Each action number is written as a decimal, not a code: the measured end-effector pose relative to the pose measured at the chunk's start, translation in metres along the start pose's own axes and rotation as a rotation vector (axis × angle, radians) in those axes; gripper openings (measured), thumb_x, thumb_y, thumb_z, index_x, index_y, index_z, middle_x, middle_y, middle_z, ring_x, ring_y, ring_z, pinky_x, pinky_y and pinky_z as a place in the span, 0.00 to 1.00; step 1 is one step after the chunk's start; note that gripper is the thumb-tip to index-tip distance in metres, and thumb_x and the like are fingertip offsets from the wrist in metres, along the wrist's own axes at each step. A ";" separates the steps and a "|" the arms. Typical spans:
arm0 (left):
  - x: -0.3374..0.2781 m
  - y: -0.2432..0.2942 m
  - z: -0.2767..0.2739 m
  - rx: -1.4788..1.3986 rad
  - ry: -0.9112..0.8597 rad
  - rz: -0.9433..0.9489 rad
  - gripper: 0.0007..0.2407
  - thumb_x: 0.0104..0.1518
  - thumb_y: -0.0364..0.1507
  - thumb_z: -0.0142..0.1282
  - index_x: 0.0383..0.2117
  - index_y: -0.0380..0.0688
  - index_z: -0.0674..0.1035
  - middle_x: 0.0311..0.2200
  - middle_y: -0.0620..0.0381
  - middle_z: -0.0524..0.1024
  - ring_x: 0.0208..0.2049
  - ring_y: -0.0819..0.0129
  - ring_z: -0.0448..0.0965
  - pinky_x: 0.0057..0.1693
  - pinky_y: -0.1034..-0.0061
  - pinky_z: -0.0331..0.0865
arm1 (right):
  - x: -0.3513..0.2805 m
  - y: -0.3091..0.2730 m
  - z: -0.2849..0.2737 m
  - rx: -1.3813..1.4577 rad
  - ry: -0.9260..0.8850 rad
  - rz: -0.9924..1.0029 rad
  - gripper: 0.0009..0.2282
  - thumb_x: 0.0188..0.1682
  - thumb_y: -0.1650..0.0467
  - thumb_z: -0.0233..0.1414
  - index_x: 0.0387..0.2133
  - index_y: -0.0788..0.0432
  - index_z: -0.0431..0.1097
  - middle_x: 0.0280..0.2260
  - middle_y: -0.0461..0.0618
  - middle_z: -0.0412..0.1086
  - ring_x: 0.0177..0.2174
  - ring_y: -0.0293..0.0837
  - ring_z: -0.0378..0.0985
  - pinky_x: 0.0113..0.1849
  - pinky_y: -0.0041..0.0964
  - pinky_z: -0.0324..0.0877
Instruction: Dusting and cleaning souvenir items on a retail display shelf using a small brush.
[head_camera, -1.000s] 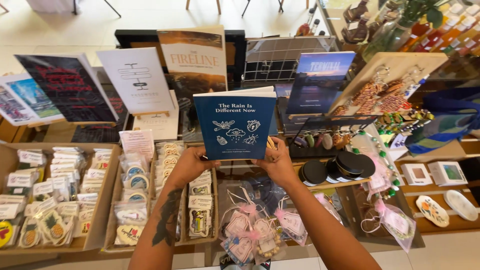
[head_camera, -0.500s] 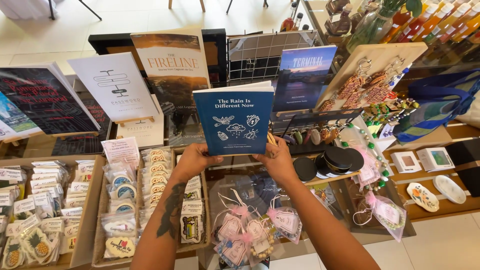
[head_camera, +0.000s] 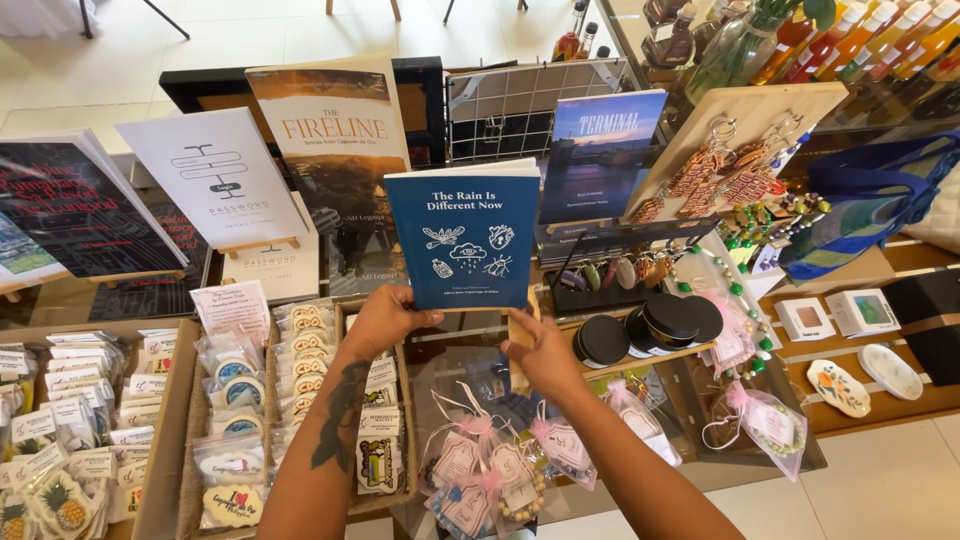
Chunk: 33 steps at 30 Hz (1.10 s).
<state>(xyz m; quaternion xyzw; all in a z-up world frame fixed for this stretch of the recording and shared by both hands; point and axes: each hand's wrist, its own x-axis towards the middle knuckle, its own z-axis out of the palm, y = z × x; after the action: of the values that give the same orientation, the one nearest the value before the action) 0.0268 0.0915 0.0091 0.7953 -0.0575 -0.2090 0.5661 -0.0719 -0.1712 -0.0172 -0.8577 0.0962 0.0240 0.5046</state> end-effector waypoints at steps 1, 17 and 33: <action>0.001 0.003 0.000 0.000 -0.002 0.001 0.09 0.48 0.27 0.70 0.33 0.37 0.88 0.27 0.56 0.85 0.26 0.74 0.79 0.39 0.77 0.73 | -0.005 -0.001 0.000 0.000 0.002 0.001 0.24 0.43 0.70 0.62 0.56 0.53 0.71 0.50 0.54 0.65 0.49 0.50 0.73 0.51 0.39 0.68; 0.059 -0.004 0.033 -0.113 0.079 0.045 0.07 0.50 0.24 0.68 0.33 0.36 0.87 0.28 0.58 0.84 0.28 0.75 0.78 0.41 0.78 0.73 | -0.051 0.002 -0.005 -0.216 -0.263 0.030 0.26 0.44 0.71 0.62 0.59 0.51 0.68 0.56 0.58 0.62 0.57 0.57 0.65 0.56 0.43 0.61; 0.114 -0.016 0.056 -0.127 0.177 -0.005 0.06 0.50 0.21 0.67 0.32 0.33 0.86 0.26 0.54 0.83 0.25 0.74 0.77 0.36 0.77 0.71 | -0.047 -0.007 -0.021 -0.186 -0.352 0.047 0.25 0.45 0.73 0.59 0.59 0.54 0.66 0.56 0.55 0.62 0.56 0.54 0.67 0.57 0.41 0.63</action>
<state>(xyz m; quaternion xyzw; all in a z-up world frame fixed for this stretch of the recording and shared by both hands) 0.1058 0.0106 -0.0519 0.7731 0.0080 -0.1426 0.6179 -0.1182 -0.1792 0.0059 -0.8807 0.0237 0.1943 0.4315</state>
